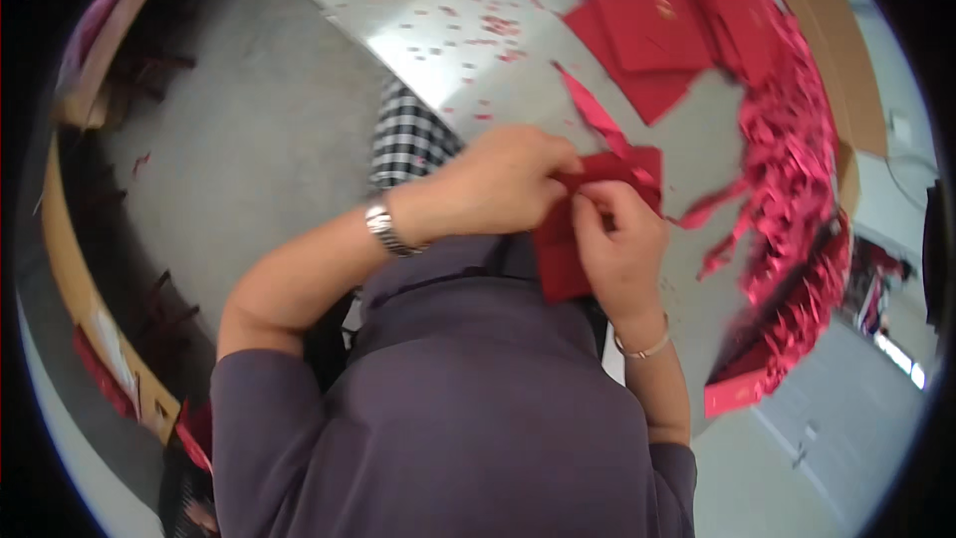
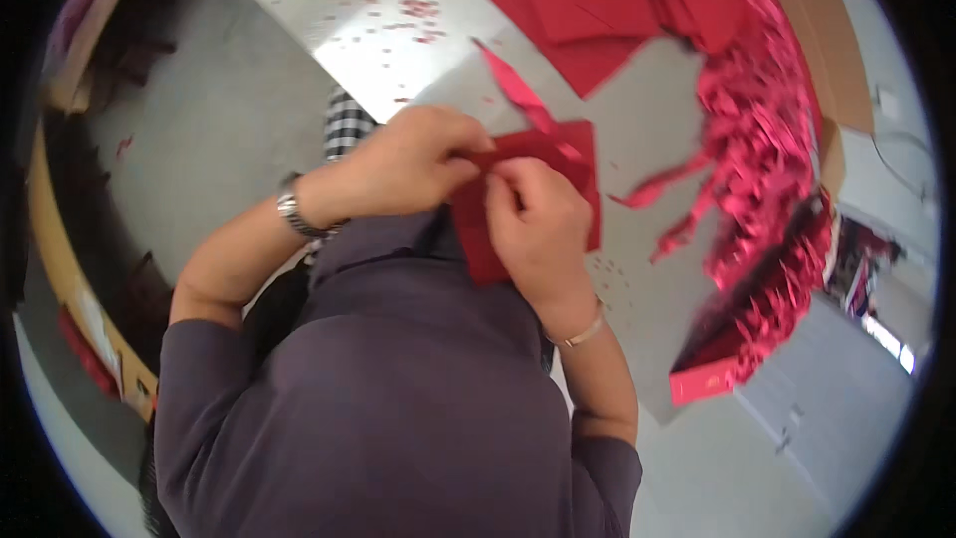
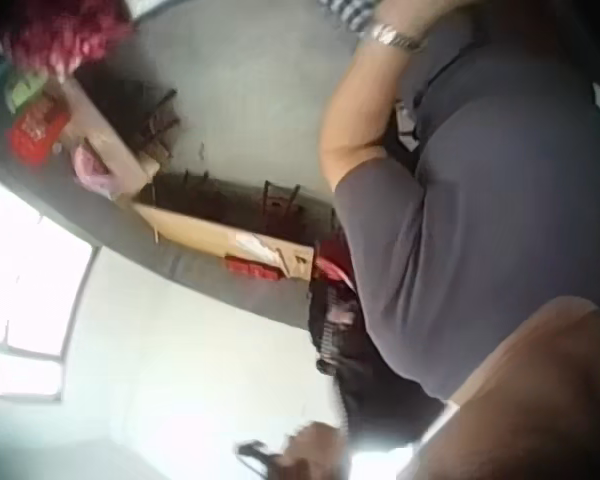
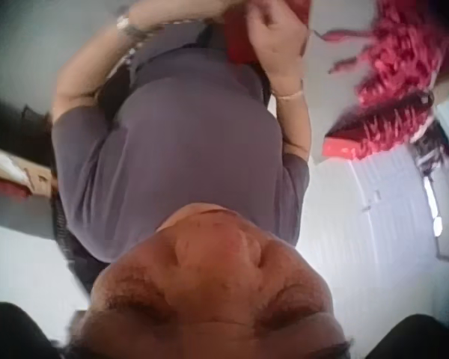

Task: The person assembles gift bags by threading ribbon handles through the holes on each red pouch and securing them by hand.

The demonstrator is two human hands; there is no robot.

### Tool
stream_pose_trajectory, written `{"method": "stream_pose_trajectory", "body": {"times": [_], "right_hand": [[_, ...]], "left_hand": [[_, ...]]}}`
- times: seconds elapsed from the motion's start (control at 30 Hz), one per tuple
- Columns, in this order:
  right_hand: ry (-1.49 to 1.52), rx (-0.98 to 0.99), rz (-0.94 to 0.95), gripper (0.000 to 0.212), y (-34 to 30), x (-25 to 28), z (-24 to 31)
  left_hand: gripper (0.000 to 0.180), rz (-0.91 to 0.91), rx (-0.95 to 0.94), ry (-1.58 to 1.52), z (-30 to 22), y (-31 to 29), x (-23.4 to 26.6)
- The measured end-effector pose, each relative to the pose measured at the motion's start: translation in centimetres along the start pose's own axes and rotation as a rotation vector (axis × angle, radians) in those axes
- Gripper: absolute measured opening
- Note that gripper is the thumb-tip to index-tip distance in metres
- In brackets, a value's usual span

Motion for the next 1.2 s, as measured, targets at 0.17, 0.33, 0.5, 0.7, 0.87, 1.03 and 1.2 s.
{"method": "stream_pose_trajectory", "body": {"times": [0.17,0.33,0.5,0.7,0.87,1.03,1.2], "right_hand": [[-0.572,0.384,-0.111,0.009,-1.1,-0.5,1.2],[-0.269,0.077,0.032,0.009,0.0,0.2,-1.1],[-0.507,0.378,-0.147,0.013,-0.7,-0.7,-0.6],[-0.1,-0.123,0.101,0.013,1.4,-0.3,-2.0],[-0.01,-0.057,-0.039,0.025,0.4,-0.2,-1.5],[-0.074,0.025,0.036,0.031,0.7,-0.7,-3.2],[-0.038,0.045,0.013,0.033,0.1,-0.5,-3.1]], "left_hand": [[0.015,0.052,-0.038,0.045,-0.4,1.2,-1.9],[0.012,-0.093,-0.068,0.122,-0.8,0.9,-2.3],[0.012,-0.136,-0.096,0.127,-0.7,0.8,-2.2],[0.012,-0.121,-0.096,0.142,-0.5,1.1,-1.8],[0.013,-0.111,-0.092,0.099,-0.8,0.9,-1.7],[0.016,-0.216,-0.107,0.094,-0.6,0.4,-2.5],[0.014,-0.208,-0.182,0.049,-0.4,0.9,-3.2]]}}
Point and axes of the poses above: each hand's wrist, its own y-axis towards the middle knuckle, its own x-axis out of the back of the hand, z = x × y, the point moved 6 cm from there along y, towards the middle knuckle, and after that the axes turned 13 degrees about -x, right-handed, at the moved point
